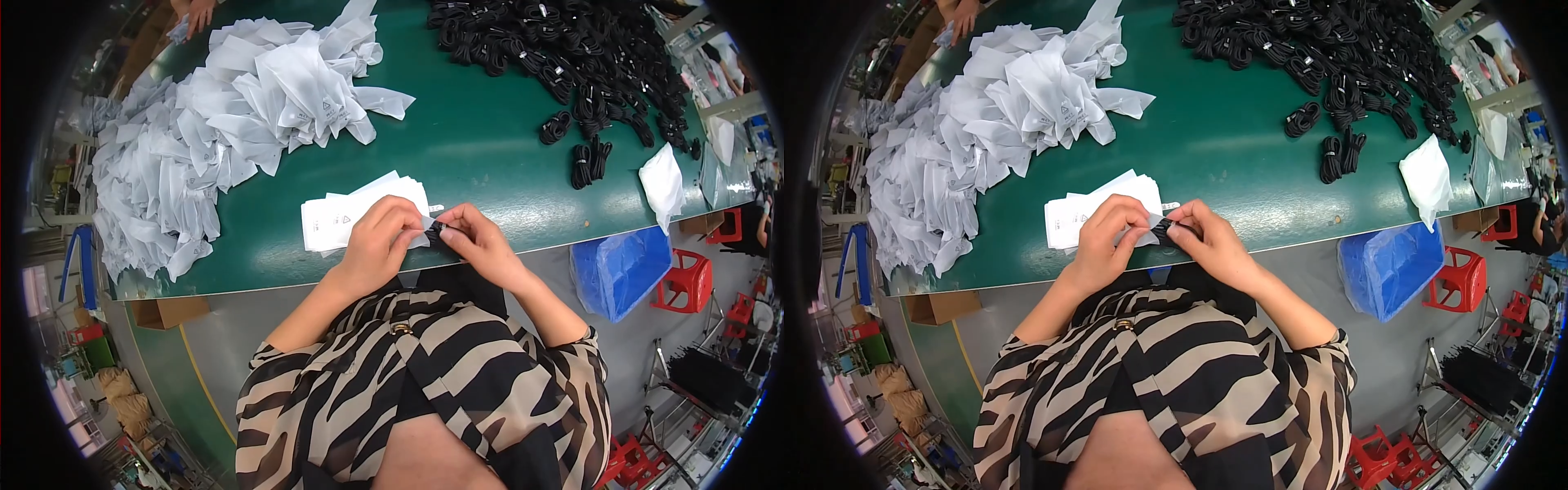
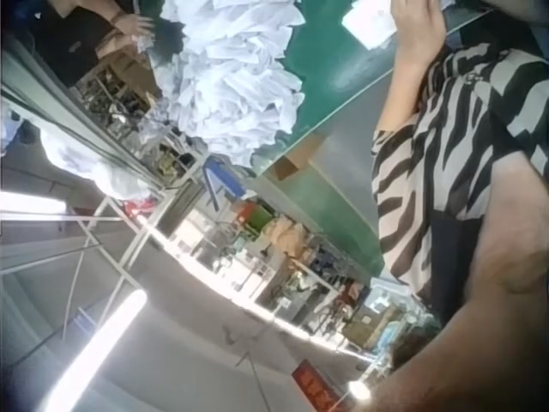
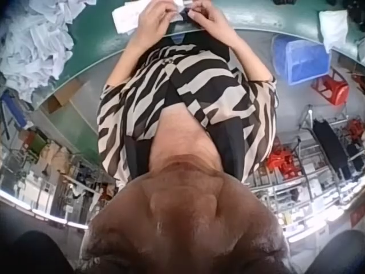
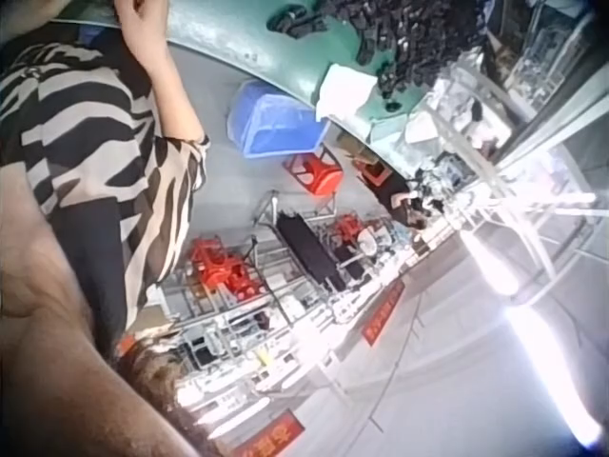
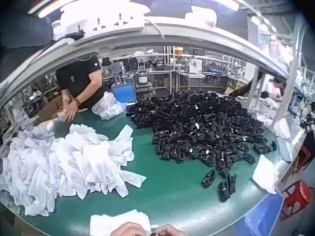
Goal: Packaging small black parts into white protective foam sleeves at a factory workbench.
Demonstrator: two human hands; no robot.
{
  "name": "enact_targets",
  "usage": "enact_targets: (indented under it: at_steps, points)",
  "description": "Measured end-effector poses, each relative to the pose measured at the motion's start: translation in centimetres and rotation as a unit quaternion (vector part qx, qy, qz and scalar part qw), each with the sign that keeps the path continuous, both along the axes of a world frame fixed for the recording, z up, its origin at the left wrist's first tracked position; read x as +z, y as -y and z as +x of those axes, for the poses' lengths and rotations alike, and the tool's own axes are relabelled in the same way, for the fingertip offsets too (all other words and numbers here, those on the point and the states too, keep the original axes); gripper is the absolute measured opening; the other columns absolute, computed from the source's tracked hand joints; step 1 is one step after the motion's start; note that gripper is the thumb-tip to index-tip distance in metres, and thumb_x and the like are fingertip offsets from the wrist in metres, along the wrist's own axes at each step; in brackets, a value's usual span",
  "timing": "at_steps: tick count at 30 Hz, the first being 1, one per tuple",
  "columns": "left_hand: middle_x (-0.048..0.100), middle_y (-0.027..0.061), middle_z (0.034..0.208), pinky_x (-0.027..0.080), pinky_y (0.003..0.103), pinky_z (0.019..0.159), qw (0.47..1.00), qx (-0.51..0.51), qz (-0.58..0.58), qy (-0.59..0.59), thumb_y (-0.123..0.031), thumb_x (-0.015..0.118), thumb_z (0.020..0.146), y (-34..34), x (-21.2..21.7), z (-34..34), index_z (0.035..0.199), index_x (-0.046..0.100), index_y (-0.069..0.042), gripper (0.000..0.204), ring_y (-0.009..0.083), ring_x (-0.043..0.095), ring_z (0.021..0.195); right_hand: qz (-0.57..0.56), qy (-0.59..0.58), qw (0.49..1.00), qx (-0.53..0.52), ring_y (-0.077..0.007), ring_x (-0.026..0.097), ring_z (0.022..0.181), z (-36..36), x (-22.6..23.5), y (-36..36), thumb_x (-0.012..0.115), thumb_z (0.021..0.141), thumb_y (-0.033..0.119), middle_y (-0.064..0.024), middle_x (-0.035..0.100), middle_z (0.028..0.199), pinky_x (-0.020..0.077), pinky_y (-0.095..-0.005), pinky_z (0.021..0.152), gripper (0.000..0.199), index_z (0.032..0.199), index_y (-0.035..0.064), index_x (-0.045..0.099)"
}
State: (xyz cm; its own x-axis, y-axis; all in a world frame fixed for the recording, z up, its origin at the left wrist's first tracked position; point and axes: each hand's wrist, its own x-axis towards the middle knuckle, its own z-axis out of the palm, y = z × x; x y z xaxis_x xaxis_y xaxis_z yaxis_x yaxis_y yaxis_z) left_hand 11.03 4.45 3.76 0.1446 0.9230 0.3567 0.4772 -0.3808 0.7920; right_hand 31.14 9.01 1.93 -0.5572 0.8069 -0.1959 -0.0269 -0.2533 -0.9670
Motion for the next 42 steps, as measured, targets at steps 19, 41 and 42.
enact_targets:
  at_steps: [19,41,42]
  points:
    - [0.059,0.0031,0.105,0.042,0.022,0.073,0.962,0.0,-0.082,0.259,-0.01,0.06,0.093,-4.0,4.9,-1.9,0.094,0.06,-0.003,0.007,0.0073,0.052,0.088,0.519,0.018,0.847,-0.113,-0.0275,0.059,0.105,-1.2,3.1,-2.9,0.083,0.076,0.018,-0.0193,0.055,0.125,0.0518,-0.0355,0.084,0.044,0.113,0.0034,0.064]
    - [0.058,0.0098,0.082,0.047,0.032,0.06,0.989,0.076,0.007,-0.13,0.001,0.071,0.081,-1.3,-1.5,0.0,0.089,0.062,0.0,0.013,0.0237,0.06,0.069,0.09,0.083,0.963,-0.239,-0.0047,0.052,0.066,7.0,-1.6,-3.3,0.066,0.088,0.009,0.0027,0.055,0.074,0.0405,-0.0203,0.059,0.019,0.105,-0.0004,0.065]
    - [0.057,0.0092,0.081,0.046,0.031,0.061,0.992,0.081,-0.036,-0.094,0.001,0.07,0.082,-1.2,-1.1,0.0,0.089,0.061,0.0,0.011,0.021,0.058,0.068,0.071,0.057,0.974,-0.207,-0.0045,0.053,0.066,6.2,-1.6,-2.5,0.064,0.089,0.009,0.0026,0.055,0.073,0.0416,-0.0201,0.059,0.019,0.105,-0.0008,0.065]
